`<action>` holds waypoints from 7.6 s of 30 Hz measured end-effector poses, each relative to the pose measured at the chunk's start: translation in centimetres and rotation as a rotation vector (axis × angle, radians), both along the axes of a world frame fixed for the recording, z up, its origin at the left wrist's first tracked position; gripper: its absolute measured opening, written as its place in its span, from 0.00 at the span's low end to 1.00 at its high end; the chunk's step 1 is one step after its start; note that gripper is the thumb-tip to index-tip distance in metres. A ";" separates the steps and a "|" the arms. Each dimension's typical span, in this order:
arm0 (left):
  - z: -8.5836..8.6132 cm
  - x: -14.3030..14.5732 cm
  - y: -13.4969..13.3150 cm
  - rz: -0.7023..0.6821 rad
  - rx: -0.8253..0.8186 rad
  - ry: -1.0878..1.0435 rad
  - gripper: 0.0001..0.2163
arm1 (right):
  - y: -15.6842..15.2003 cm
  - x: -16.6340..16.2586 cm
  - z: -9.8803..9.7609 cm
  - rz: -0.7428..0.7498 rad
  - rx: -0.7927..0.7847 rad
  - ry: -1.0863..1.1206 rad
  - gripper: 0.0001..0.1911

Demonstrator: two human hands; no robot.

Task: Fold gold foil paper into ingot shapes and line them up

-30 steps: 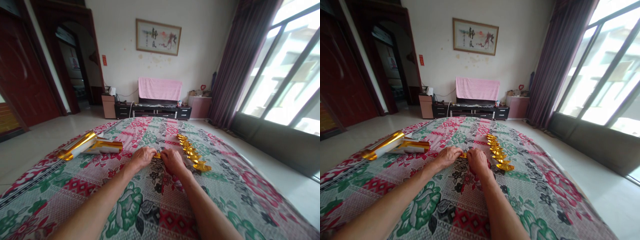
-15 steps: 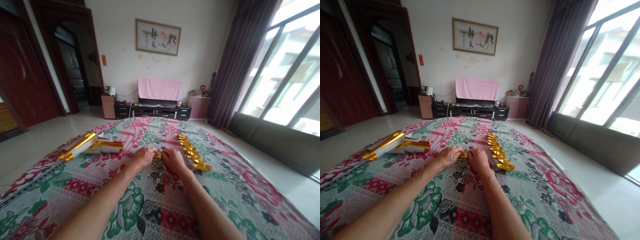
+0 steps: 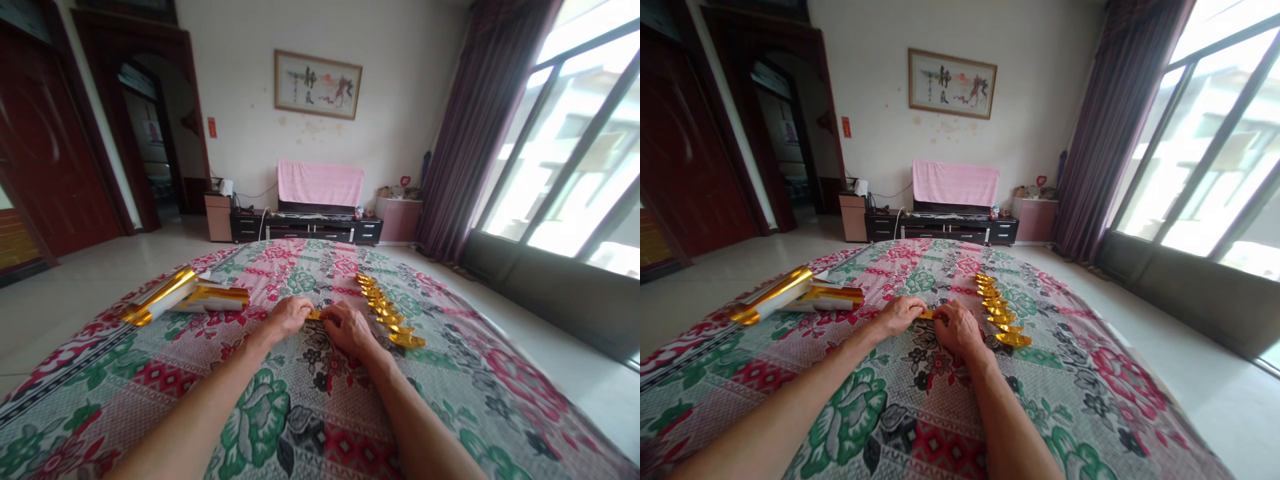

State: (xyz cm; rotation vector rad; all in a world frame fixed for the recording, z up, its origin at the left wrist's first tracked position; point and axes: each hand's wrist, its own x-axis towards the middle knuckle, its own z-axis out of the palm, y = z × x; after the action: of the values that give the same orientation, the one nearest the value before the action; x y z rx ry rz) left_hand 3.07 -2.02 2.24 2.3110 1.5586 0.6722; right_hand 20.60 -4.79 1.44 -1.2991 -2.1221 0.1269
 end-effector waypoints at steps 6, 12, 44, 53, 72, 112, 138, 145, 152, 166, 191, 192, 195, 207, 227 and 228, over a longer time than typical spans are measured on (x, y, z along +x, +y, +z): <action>-0.1 0.0 0.4 0.031 -0.030 -0.016 0.13 | -0.1 0.0 -0.1 0.008 0.013 0.002 0.09; 0.2 0.2 0.3 0.055 -0.036 -0.012 0.13 | 0.2 0.0 -0.2 -0.015 -0.010 -0.006 0.09; 1.3 -1.2 -0.7 -0.005 -0.429 -0.712 0.15 | 0.8 -0.6 -0.6 0.119 -0.109 0.538 0.11; 1.1 -1.1 -0.8 -0.117 -0.323 -0.706 0.14 | 1.1 -0.5 -0.7 0.086 -0.089 0.592 0.12; 0.6 -0.9 -0.7 -0.093 0.046 -0.398 0.13 | 1.7 -0.4 -1.2 0.025 -0.045 0.566 0.11; -0.3 0.2 -0.6 -0.033 0.135 -0.583 0.11 | 1.7 -0.4 -1.1 0.006 -0.032 0.577 0.11; -0.6 -0.1 -0.6 -0.023 0.177 -0.532 0.08 | 1.5 -0.1 -0.7 -0.103 -0.021 0.544 0.10; -0.5 -0.2 -0.4 -0.074 0.197 -0.578 0.08 | 1.6 -0.2 -0.9 -0.020 -0.105 0.602 0.12; -0.5 -0.1 -0.3 -0.079 -0.040 -0.671 0.11 | 1.6 -0.1 -0.9 0.006 -0.110 0.631 0.11; -0.2 -0.2 -0.6 -0.129 -0.107 -0.673 0.14 | 1.5 -0.5 -1.0 0.025 -0.118 0.660 0.09; 0.5 0.3 -1.0 -0.108 -0.303 -0.821 0.19 | 1.0 -1.6 -0.2 -0.055 -0.090 0.642 0.16; 0.6 0.4 -1.1 -0.101 -0.317 -0.863 0.23 | 0.9 -1.8 -0.1 -0.064 -0.086 0.705 0.17; 0.9 0.8 -1.5 -0.077 -0.336 -0.925 0.27 | 0.9 -2.1 0.0 -0.047 -0.109 0.865 0.17; 0.2 0.2 -0.8 -0.019 -0.197 -0.917 0.08 | -0.1 -2.8 0.5 -0.022 -0.123 0.558 0.11; -0.2 -0.1 -0.8 -0.067 -0.186 -0.804 0.12 | 0.3 -2.3 0.0 0.089 -0.115 0.871 0.11; -0.1 -0.1 -0.8 -0.074 -0.187 -0.799 0.12 | 0.4 -2.3 -0.1 0.092 -0.110 0.857 0.10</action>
State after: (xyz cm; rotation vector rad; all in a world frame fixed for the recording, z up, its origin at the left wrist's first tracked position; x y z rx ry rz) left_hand 2.97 -2.87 2.13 1.6281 1.0868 1.1779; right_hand 18.26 -4.41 1.36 -0.9502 -1.4366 0.7109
